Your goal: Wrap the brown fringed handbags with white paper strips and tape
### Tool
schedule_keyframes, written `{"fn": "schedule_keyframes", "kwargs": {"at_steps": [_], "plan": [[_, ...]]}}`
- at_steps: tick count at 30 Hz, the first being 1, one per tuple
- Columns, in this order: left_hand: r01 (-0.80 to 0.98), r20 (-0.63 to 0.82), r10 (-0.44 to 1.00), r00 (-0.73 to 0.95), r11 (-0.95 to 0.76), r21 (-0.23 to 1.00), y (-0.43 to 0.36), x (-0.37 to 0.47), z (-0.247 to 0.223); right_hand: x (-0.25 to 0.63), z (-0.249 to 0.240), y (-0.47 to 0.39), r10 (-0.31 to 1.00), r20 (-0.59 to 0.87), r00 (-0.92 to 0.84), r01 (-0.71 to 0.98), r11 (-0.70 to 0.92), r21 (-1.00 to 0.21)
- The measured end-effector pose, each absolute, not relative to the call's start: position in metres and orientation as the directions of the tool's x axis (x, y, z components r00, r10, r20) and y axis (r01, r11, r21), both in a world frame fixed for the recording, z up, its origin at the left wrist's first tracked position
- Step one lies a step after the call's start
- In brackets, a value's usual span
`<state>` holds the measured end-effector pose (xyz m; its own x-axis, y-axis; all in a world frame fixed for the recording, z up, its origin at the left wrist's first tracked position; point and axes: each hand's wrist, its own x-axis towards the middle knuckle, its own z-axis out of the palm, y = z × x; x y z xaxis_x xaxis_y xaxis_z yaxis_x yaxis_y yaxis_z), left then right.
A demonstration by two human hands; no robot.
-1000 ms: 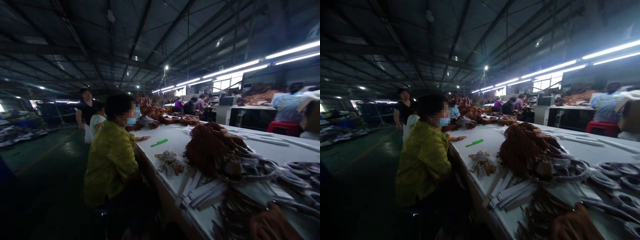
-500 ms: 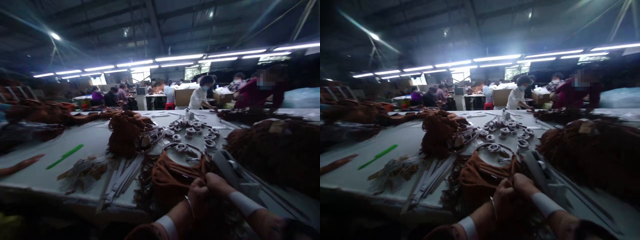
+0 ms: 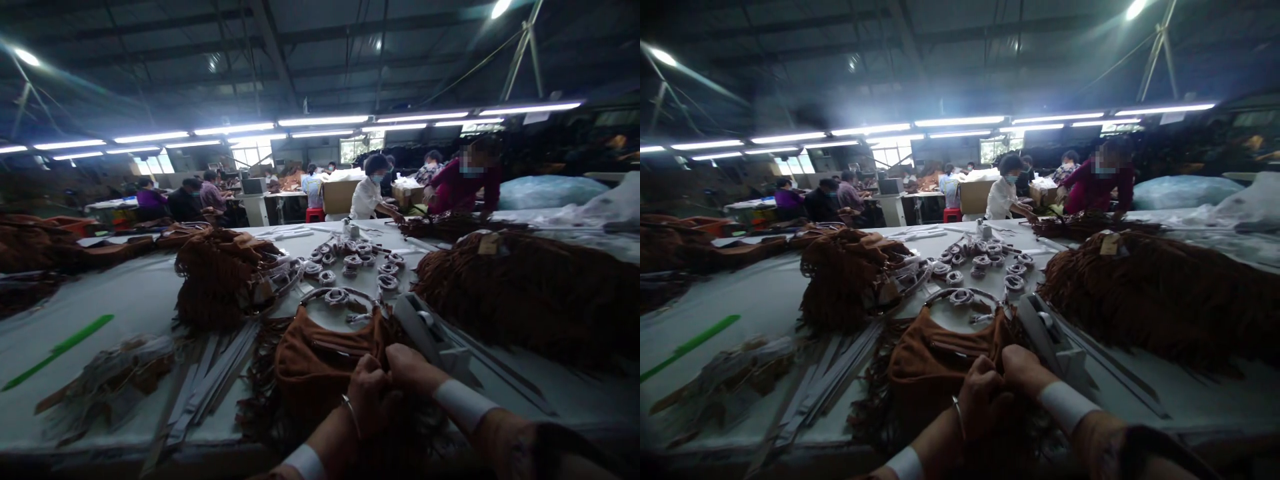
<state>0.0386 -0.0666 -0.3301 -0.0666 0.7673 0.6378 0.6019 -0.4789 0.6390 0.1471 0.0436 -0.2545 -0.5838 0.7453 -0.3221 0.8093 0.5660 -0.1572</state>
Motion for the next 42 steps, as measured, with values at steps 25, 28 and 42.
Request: {"fn": "schedule_keyframes", "kwargs": {"at_steps": [25,28,42], "plan": [[0.523,0.629,0.775,-0.062,-0.511,0.682,-0.067,0.038,-0.325,0.205,-0.276,0.083,0.865,-0.128,-0.486,0.754,0.341,-0.561],[0.528,0.637,0.771,0.018,-0.548,0.649,-0.067,0.037,-0.323,0.209,-0.282,0.08,0.862,-0.138,-0.488,0.716,0.306,-0.627],[0.64,0.712,0.678,0.183,-0.632,0.437,-0.062,0.04,-0.316,0.155,-0.286,0.097,0.891,-0.175,-0.418,0.828,0.295,-0.477]]}}
